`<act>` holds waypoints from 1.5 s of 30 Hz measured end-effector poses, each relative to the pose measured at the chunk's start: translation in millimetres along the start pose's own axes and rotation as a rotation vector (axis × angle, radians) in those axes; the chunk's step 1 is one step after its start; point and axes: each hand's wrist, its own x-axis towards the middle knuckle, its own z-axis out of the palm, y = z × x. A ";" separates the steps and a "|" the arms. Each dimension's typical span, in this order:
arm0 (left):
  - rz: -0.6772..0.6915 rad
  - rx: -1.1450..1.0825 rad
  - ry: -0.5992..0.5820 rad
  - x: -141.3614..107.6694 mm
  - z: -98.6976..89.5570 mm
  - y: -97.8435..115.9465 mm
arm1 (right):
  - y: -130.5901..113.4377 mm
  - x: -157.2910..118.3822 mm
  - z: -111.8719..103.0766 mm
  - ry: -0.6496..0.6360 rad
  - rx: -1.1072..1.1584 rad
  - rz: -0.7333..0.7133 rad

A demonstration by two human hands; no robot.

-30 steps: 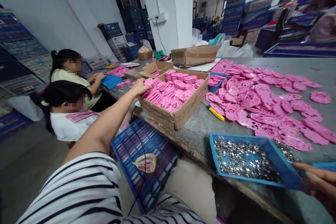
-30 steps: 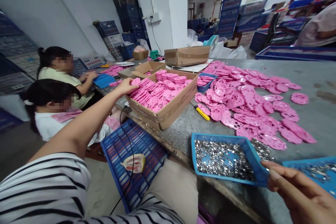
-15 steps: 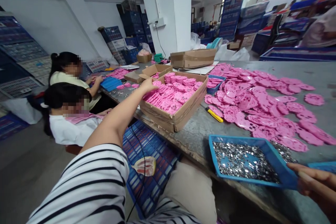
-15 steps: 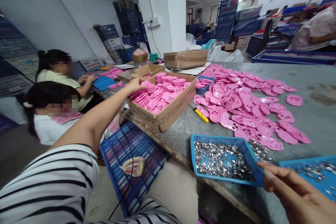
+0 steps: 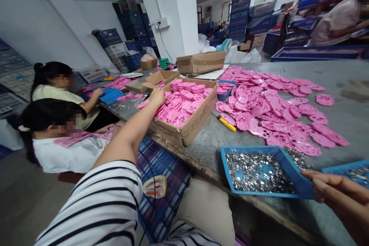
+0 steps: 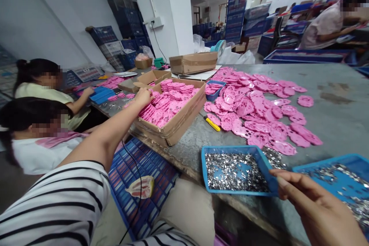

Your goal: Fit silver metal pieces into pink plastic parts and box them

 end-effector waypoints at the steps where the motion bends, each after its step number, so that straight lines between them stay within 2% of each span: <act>1: -0.003 0.009 0.006 -1.8 -0.3 1.0 | -2.8 -1.2 0.7 0.009 -0.009 -0.005; 7: 0.041 0.059 0.014 -8.4 -9.7 11.0 | -26.1 -17.4 5.6 0.008 0.043 -0.025; 10: 0.128 0.067 0.061 -3.2 -17.8 34.3 | -30.4 -23.3 7.7 -0.006 0.107 -0.070; 13: 0.368 -0.023 0.098 -6.9 -24.0 84.3 | -28.8 -25.7 9.1 -0.038 0.149 -0.070; 15: 0.591 -0.105 0.053 -19.6 -23.9 130.9 | -26.8 -26.1 9.4 -0.057 0.177 -0.057; 17: 0.754 -0.135 -0.047 -38.5 -18.0 181.8 | -25.2 -25.9 9.1 -0.074 0.194 -0.056; 18: 0.785 -0.134 -0.133 -49.0 -12.5 206.6 | -24.8 -25.8 8.6 -0.079 0.198 -0.064; 19: 0.760 -0.121 -0.225 -59.5 -5.3 229.5 | -24.5 -25.8 7.9 -0.082 0.200 -0.074; 21: 0.723 -0.093 -0.295 -78.4 12.4 266.8 | -24.6 -26.1 6.0 -0.083 0.204 -0.099; 23: 0.701 -0.069 -0.332 -92.1 31.0 289.8 | -25.3 -26.8 3.3 -0.088 0.212 -0.134; 25: 0.681 -0.051 -0.351 -99.2 45.7 299.2 | -26.3 -27.7 -0.2 -0.096 0.221 -0.166; 28: 0.654 -0.058 -0.333 -100.2 53.9 296.4 | -27.6 -29.4 -6.1 -0.111 0.223 -0.198; 32: 0.626 -0.104 -0.281 -101.1 41.1 283.6 | -26.9 -32.1 -11.9 -0.144 0.195 -0.241; 35: 0.663 -0.160 -0.267 -117.0 26.1 277.1 | -26.0 -33.7 -12.8 -0.160 0.175 -0.261; 37: 0.756 -0.217 -0.279 -137.1 19.1 275.4 | -26.6 -34.4 -12.7 -0.160 0.175 -0.267; 39: 0.938 -0.330 -0.309 -162.1 16.4 275.6 | -28.5 -34.3 -13.3 -0.139 0.201 -0.272; 42: 1.241 -0.485 -0.349 -198.4 19.7 278.5 | -32.3 -32.5 -16.2 -0.066 0.264 -0.291; 45: 1.415 -0.527 -0.431 -221.3 26.8 281.5 | -34.8 -29.1 -20.7 0.006 0.309 -0.309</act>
